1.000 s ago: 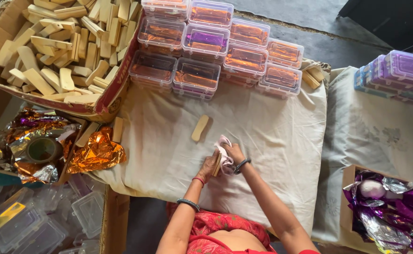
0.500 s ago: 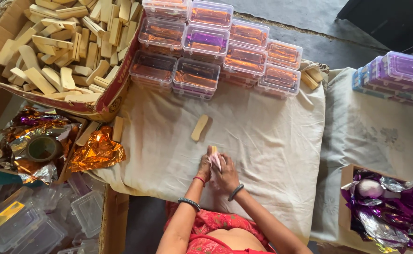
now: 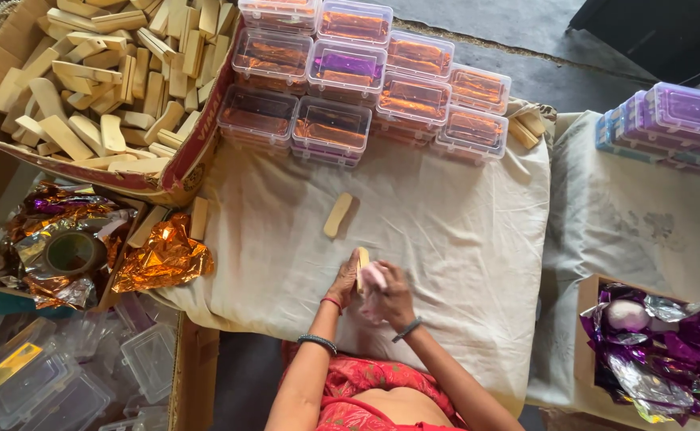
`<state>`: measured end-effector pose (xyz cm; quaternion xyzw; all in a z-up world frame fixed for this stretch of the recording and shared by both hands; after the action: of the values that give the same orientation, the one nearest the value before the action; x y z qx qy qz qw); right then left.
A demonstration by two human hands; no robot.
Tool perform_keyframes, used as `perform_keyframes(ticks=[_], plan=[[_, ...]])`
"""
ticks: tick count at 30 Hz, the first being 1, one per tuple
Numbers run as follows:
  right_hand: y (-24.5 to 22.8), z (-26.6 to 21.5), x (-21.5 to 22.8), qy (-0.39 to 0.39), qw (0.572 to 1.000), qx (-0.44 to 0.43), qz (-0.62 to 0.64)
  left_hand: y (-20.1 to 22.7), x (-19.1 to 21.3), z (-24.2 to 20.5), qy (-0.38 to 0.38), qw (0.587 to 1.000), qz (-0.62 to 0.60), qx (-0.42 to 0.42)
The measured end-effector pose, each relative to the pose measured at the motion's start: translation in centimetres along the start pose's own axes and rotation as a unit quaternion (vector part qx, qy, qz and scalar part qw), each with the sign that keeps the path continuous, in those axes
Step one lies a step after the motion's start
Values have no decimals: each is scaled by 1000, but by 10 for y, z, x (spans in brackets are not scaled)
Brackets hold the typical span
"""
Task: The person sits on the floor and wipes wooden blocks one at a time with a pink cloth, then wraps each block in a sheet of metallic foil, folding the foil around it and setting the wrapped block aside.
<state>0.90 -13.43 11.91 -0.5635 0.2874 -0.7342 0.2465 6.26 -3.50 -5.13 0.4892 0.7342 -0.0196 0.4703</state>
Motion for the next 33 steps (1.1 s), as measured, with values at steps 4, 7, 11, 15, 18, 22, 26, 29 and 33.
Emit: perform_keyframes(ticks=[4,7,11,15,18,22,26,29,33], plan=[[-10,14,-26,-28,1000,8,-12,-6,2,-2,-42,997,-39,44],[6,33,-35,13,1000,27,-7,-5,9,-2,-53,997,-16,53],[80,45,-93,-135,950,-177,221,-19,30,13,-69,995,-28,71],[98,46,-108,-208,890,-251,320,-38,53,28,-93,990,-36,104],[144,39,-124,-168,888,-255,345,-7,-7,-20,-86,988,31,125],[106,39,-92,-104,911,-239,320,-10,-11,-21,-66,990,63,110],[77,29,-61,-71,976,-206,16,-17,9,6,-45,998,38,23],[47,15,-54,-75,991,-109,-23,-33,38,31,-24,998,32,-56],[43,-17,-60,-102,992,-66,-38,-20,39,32,36,990,48,-127]])
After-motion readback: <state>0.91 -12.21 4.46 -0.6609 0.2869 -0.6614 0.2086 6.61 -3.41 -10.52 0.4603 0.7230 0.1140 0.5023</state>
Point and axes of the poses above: each hand's wrist, its own z-axis towards the middle knuckle, its own x-axis out of the back of the hand, y = z × x, the point moved 10 cm from there along z, towards the middle knuckle, and after that the axes turned 9 degrees about -z, right-handed, at the moved point
